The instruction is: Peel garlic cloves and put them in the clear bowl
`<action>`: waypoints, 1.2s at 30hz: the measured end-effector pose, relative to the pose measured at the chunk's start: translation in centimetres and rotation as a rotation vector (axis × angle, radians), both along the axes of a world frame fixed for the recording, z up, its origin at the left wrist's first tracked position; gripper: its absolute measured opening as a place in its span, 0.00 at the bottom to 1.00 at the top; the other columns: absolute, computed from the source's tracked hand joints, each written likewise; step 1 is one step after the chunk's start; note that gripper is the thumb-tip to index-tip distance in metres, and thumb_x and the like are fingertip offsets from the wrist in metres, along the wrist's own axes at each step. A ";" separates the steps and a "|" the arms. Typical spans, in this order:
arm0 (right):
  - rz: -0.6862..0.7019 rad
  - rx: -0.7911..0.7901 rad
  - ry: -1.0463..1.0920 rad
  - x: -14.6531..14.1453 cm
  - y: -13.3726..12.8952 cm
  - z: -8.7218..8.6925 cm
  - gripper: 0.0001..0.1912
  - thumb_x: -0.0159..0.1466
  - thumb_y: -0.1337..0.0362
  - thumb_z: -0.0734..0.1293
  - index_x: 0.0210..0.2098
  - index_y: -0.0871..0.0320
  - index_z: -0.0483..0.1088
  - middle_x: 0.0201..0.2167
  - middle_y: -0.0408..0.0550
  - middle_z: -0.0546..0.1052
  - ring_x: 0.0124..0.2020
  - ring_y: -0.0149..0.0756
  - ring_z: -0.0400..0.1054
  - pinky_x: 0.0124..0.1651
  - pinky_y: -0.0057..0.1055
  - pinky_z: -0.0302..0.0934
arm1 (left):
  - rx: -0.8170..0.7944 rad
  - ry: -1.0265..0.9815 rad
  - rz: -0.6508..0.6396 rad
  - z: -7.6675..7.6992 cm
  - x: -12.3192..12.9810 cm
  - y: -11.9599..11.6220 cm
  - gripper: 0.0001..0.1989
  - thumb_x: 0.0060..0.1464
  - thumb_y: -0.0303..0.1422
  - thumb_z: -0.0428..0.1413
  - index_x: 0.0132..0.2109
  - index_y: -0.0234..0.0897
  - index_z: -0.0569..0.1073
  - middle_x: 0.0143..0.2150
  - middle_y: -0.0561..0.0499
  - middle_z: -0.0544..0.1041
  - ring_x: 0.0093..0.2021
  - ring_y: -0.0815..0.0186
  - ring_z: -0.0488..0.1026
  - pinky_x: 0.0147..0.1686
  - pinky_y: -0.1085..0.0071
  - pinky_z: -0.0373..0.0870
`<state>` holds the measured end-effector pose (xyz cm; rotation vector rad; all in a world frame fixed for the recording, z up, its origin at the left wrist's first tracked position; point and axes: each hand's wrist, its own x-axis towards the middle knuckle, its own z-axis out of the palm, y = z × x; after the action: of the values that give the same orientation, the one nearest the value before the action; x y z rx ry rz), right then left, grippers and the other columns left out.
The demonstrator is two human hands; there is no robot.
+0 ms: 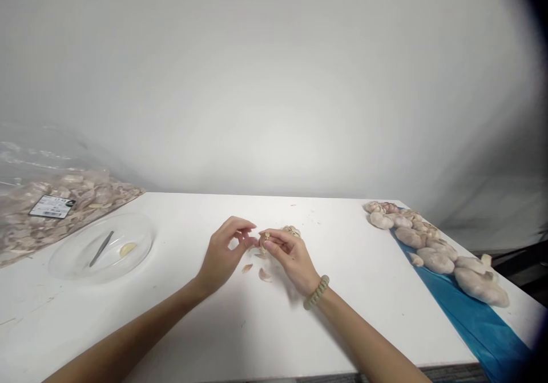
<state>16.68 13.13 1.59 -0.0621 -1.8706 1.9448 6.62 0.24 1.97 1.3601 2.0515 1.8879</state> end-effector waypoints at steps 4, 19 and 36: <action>0.138 0.038 -0.012 0.2 -0.2 0.3 0.12 0.62 0.58 0.61 0.38 0.59 0.71 0.28 0.45 0.70 0.34 0.32 0.65 0.40 0.32 0.60 | 0.100 0.231 -0.049 0.7 -0.4 -0.3 0.06 0.52 0.24 0.56 0.34 0.38 0.75 0.34 0.51 0.72 0.35 0.70 0.70 0.35 0.72 0.67; 0.318 -0.025 -0.069 0.7 -0.7 0.6 0.15 0.64 0.57 0.59 0.29 0.61 0.68 0.24 0.43 0.62 0.27 0.29 0.62 0.32 0.30 0.54 | -0.106 0.237 -0.212 1.7 -1.0 -0.8 0.09 0.50 0.17 0.52 0.28 0.34 0.70 0.29 0.53 0.71 0.31 0.71 0.68 0.33 0.74 0.64; 0.166 -0.442 -0.010 -0.2 -0.7 0.0 0.11 0.59 0.57 0.65 0.26 0.59 0.67 0.26 0.44 0.65 0.30 0.31 0.60 0.39 0.31 0.59 | -0.041 0.511 -0.204 0.6 -1.1 -0.1 0.10 0.56 0.20 0.47 0.30 0.35 0.66 0.29 0.51 0.68 0.33 0.69 0.64 0.33 0.73 0.63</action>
<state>16.45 12.48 1.58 -0.0504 -1.4566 2.4445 5.54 0.11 2.53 2.1210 2.0151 1.5193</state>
